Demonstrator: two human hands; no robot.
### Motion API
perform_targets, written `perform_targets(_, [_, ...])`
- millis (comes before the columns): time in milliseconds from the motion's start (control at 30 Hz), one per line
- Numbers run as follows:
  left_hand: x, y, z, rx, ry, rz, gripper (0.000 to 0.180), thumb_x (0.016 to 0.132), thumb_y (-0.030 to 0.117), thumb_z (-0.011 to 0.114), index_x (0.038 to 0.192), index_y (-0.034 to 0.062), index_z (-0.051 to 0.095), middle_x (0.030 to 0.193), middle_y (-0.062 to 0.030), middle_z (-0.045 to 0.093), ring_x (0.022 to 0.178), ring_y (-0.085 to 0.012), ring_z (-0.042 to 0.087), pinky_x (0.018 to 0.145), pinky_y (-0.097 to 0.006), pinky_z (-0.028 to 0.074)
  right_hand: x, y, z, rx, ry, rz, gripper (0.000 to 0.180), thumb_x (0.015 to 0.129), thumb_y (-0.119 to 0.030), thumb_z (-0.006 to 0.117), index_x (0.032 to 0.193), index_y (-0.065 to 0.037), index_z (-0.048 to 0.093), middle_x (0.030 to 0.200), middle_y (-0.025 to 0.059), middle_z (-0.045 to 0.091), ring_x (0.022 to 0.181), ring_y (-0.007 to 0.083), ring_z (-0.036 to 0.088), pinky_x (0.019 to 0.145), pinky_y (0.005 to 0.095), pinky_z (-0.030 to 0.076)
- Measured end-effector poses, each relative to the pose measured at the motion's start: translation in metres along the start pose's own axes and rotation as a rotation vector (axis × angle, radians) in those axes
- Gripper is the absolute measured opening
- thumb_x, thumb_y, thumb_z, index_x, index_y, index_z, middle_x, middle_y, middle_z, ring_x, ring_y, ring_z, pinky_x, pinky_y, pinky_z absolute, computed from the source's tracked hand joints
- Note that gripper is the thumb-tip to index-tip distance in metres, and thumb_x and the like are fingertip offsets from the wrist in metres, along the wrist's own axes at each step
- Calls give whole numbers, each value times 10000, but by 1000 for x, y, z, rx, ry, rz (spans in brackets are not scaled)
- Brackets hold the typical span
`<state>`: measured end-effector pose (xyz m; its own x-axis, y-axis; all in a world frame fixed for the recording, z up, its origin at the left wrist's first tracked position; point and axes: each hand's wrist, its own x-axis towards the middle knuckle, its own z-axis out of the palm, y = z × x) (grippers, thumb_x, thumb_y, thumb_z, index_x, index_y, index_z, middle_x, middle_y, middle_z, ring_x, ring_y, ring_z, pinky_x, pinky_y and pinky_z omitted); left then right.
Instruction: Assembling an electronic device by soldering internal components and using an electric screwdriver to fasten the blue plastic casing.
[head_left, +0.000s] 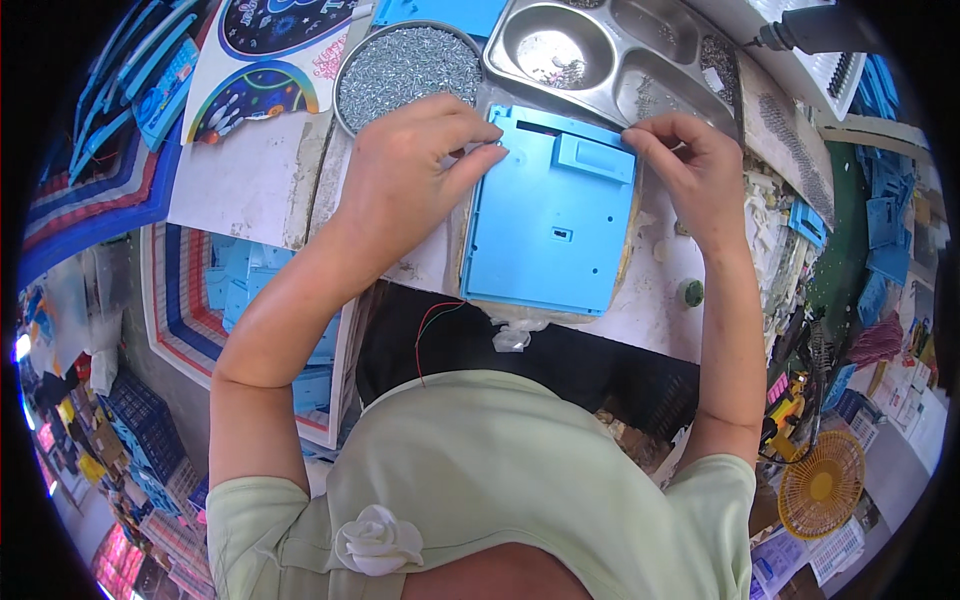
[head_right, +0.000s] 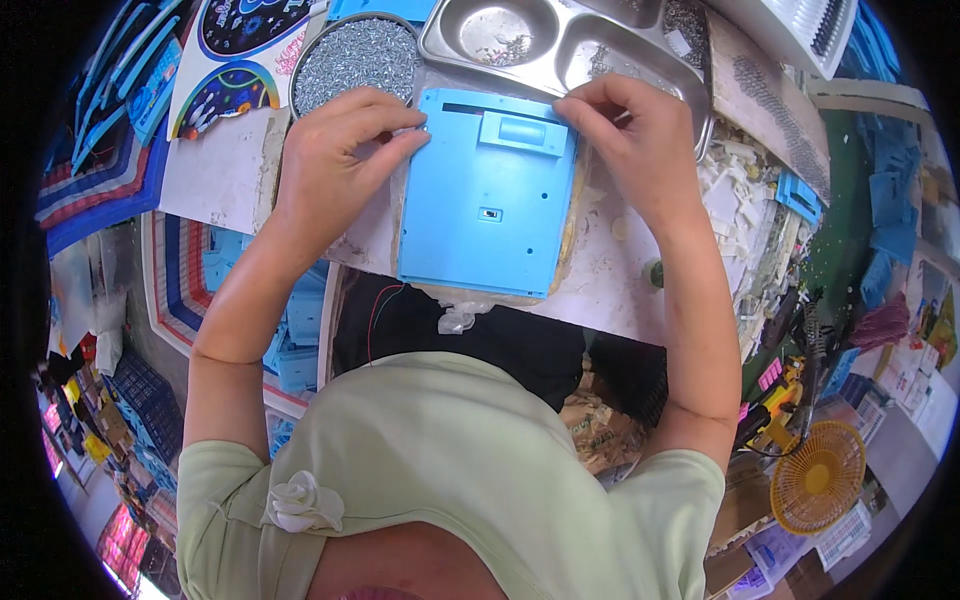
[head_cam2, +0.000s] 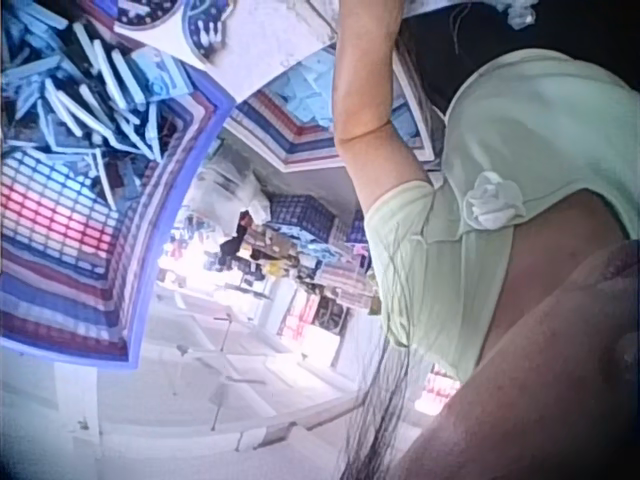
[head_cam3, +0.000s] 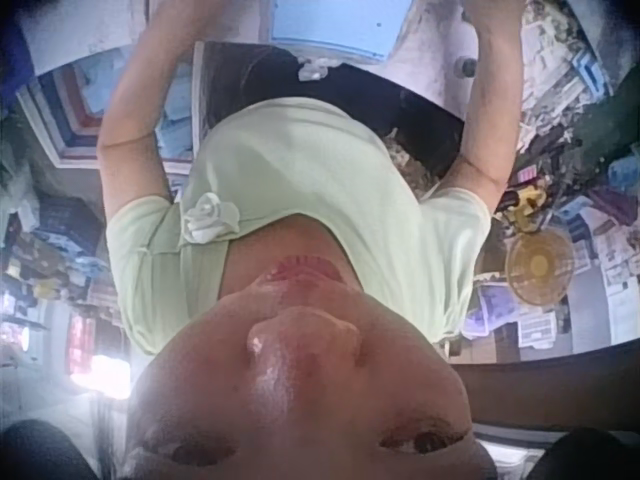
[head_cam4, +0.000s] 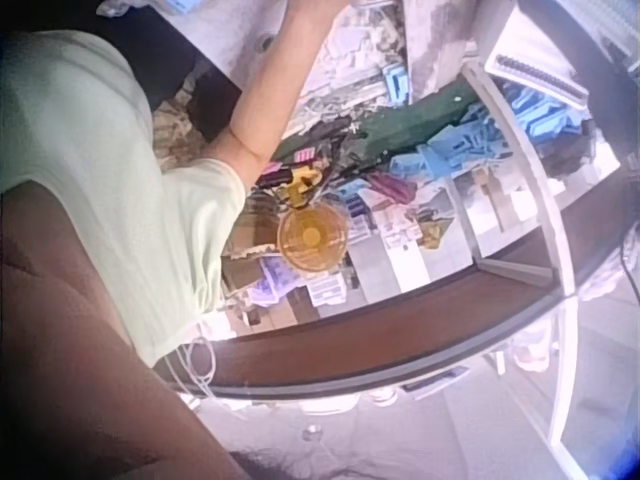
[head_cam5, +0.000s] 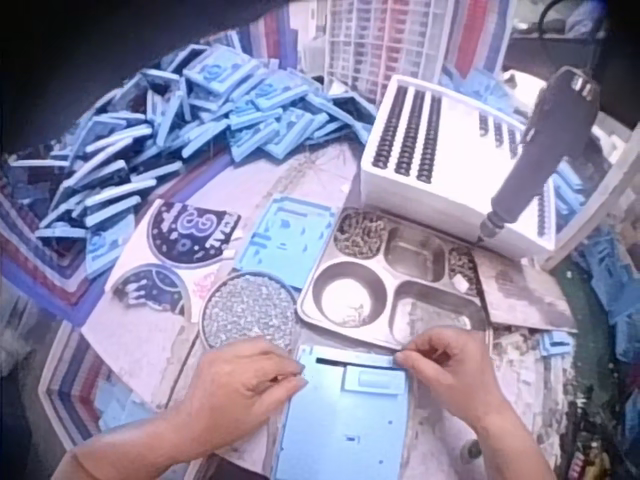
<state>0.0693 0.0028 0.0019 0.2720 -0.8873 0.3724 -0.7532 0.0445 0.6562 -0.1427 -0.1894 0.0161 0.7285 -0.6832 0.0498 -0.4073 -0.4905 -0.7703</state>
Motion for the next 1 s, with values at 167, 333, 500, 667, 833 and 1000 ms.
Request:
perform_targets(167, [5,-19,-29,76,42,-190,249,830,106,802,1057,15,757,994,-122,730,835,-233,698,763,-326,550,8,-1,0,-34,-117,6,154,875,-163,793,883,-13,757,788,58,741,716,100,666,679,259,514])
perform_targets(333, [11,-70,-41,545,-25,-132,241,820,242,792,949,43,756,868,-110,694,979,-324,646,897,-468,470,20,3,-9,-20,-270,-5,183,880,-175,791,885,-5,724,794,36,714,741,93,632,703,269,499])
perform_targets(500, [14,-72,-38,474,-65,-147,196,837,229,776,856,37,741,864,-110,691,900,-327,655,810,-464,470,47,-7,-21,21,-118,-162,169,924,-177,759,911,-12,728,795,-3,689,776,80,609,736,255,476])
perform_targets(667, [13,-74,-38,474,17,-139,192,880,224,736,845,35,724,861,-116,685,849,-330,654,759,-456,470,97,-80,63,-417,-235,-592,203,869,-189,644,824,-27,757,897,144,751,991,354,663,851,492,527])
perform_targets(833, [12,-82,-41,521,64,-64,171,909,211,710,902,41,711,857,-116,674,842,-329,645,746,-457,466,140,-69,139,-736,-326,-710,199,861,-121,607,867,-6,770,923,203,753,947,370,704,822,474,563])
perform_targets(1000, [1,-39,-43,367,85,61,81,900,91,721,922,21,685,868,-107,673,800,-284,638,752,-365,470,148,-76,128,-703,-309,-630,207,871,-127,607,886,-15,779,936,206,758,942,372,726,798,468,578])
